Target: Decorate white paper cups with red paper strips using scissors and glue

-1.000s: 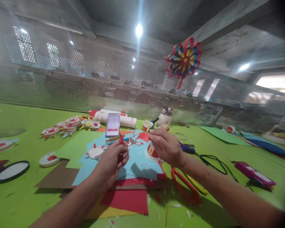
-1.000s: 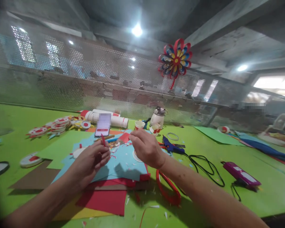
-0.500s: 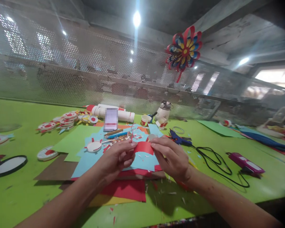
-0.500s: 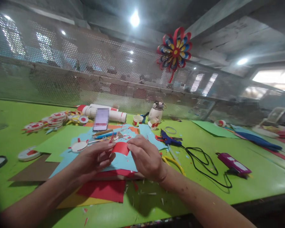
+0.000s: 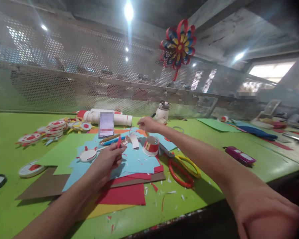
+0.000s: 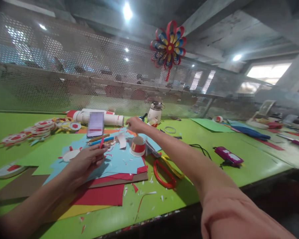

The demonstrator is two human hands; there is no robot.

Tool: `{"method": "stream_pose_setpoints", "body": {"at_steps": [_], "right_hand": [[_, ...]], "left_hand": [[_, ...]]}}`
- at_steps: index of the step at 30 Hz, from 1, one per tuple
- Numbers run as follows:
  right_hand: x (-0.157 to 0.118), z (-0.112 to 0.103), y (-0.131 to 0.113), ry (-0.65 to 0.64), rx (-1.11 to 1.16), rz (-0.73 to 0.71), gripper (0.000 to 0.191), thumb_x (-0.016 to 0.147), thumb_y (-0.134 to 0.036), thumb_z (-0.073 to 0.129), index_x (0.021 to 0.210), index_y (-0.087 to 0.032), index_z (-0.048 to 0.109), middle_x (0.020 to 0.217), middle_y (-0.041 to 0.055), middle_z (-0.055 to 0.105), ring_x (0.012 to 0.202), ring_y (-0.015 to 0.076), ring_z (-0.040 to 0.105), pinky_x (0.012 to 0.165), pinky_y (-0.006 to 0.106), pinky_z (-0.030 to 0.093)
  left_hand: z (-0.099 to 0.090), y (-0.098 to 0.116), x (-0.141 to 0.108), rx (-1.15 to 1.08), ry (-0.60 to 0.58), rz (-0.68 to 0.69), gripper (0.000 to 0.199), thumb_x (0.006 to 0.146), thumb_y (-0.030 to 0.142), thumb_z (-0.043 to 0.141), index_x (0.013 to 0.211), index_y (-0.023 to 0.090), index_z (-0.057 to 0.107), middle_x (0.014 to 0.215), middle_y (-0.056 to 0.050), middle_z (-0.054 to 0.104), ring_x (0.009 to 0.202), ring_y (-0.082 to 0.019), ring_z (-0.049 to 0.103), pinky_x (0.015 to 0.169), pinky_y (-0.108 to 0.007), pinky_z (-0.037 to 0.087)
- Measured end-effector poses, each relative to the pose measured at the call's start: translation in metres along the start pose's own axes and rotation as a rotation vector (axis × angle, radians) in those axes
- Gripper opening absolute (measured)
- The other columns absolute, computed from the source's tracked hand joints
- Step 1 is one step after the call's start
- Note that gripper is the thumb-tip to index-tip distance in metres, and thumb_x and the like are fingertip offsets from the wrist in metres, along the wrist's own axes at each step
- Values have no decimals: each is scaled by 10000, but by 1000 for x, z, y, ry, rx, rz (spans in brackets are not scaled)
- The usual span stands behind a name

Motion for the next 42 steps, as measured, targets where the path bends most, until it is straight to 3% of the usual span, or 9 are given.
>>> {"method": "stream_pose_setpoints", "body": {"at_steps": [3,7,14,19,23,27,31,37,42], "right_hand": [[-15,-14,18,24,11,100,198,816,-122,570,933,-73,722,715,66,709,626,126,614,598,214,426],[-59,-33,32,-10,41,169,181,820,-145,570,866,-83,733,661,50,703,578,119,610,571,207,433],[-115,-34,16,-13,88,150,205,788,-181,617,944,-95,719,790,79,711,695,151,617,654,251,466],[-119,-29,11,28,83,109,264,750,-141,638,1005,-139,704,949,92,693,774,156,606,727,287,476],[-107,-40,25,61,92,242,206,788,-118,574,943,-104,709,890,99,703,755,156,623,692,268,476],[-98,-34,33,-109,186,375,232,833,-286,579,748,-109,704,621,53,689,528,132,611,486,216,442],[-98,-10,26,-228,265,462,123,788,-166,577,765,-118,688,508,20,668,407,121,587,391,194,414],[-118,-7,8,-22,162,417,279,692,-19,541,927,-103,666,536,6,665,473,143,604,465,217,436],[-144,-14,-11,249,-25,216,305,814,-96,515,1105,-121,601,731,53,681,648,176,609,631,280,457]], "left_hand": [[1,-3,-1,31,-21,-7,249,688,306,720,803,148,567,515,101,303,436,-40,253,411,-161,203],[5,-2,-6,46,-37,-1,215,717,288,692,822,151,563,516,105,279,435,-41,244,415,-159,195],[12,-5,-9,121,-55,-4,230,708,328,705,769,156,565,480,98,308,405,-40,263,401,-163,171],[11,-9,-7,148,-56,15,230,731,359,675,788,158,579,456,105,284,392,-45,239,405,-169,139],[8,-8,-5,135,-47,8,246,707,367,695,792,160,592,465,108,275,394,-48,229,407,-173,142],[8,-7,-5,128,-56,11,251,704,359,693,819,150,614,468,103,288,401,-51,240,408,-172,157],[8,-7,-4,163,-81,25,227,730,359,683,786,159,591,472,99,295,401,-47,235,407,-175,158],[6,-6,-2,215,-88,52,244,730,391,672,800,167,605,453,94,320,374,-46,264,391,-176,162],[11,-4,-6,216,-25,63,262,657,380,706,771,160,623,423,95,323,354,-47,273,376,-170,168]]}}
Point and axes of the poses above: each hand's wrist, its own x-axis towards the middle knuckle, its own z-axis out of the palm, y = z × x, the point moved 3 cm from there along x, towards the middle knuckle
